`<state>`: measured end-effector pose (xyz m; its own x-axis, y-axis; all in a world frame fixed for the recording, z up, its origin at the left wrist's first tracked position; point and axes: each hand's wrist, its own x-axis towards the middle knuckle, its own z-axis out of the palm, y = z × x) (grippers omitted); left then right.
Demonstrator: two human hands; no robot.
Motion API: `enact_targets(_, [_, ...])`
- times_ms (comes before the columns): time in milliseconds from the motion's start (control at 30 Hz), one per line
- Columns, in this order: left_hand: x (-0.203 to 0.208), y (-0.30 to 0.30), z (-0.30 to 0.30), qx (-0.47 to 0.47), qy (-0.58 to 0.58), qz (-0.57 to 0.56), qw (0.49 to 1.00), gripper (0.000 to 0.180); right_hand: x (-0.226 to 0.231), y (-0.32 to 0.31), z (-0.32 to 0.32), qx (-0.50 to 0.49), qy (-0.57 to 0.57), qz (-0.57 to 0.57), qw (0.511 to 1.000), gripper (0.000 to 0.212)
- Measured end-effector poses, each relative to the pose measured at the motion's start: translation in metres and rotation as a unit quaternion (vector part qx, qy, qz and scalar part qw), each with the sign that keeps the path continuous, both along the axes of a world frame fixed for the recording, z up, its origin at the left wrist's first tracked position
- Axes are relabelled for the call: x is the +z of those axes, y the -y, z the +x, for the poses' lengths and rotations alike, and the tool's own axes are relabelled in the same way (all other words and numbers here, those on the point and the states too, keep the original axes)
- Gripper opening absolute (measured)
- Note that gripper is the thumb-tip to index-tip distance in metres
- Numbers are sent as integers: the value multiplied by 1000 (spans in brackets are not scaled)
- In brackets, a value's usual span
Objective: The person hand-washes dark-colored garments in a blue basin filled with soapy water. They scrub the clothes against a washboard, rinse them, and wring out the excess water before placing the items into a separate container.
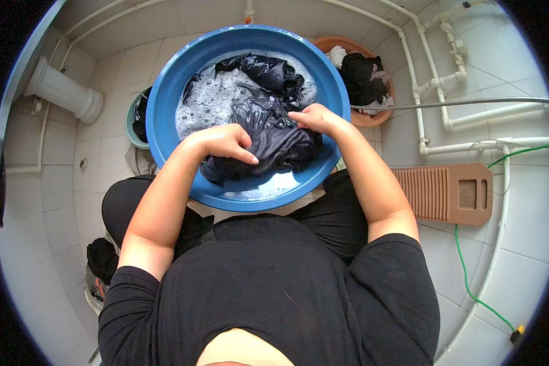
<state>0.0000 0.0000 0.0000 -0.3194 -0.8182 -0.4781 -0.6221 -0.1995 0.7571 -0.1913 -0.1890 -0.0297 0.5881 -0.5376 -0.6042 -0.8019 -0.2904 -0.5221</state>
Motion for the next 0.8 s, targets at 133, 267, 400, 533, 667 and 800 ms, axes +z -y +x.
enact_targets(133, [-5,-3,-16,2,-69,104,992,54,-22,6,7,81,-87,-180,977,66])
enact_targets(267, [-10,-4,-37,-13,-127,142,982,54,-60,4,4,88,-124,-86,985,96])
enact_targets(400, [-26,1,-26,95,-177,74,977,47,-65,13,11,58,-101,8,993,94])
enact_targets(533, [-64,9,-13,308,77,-185,930,52,-6,-3,24,130,-95,-154,975,50])
enact_targets(667, [-78,1,-1,410,244,-40,878,65,57,-45,38,208,-6,-314,927,31])
enact_targets(800, [-79,8,24,352,214,-26,911,40,84,-32,51,166,227,-137,950,22])
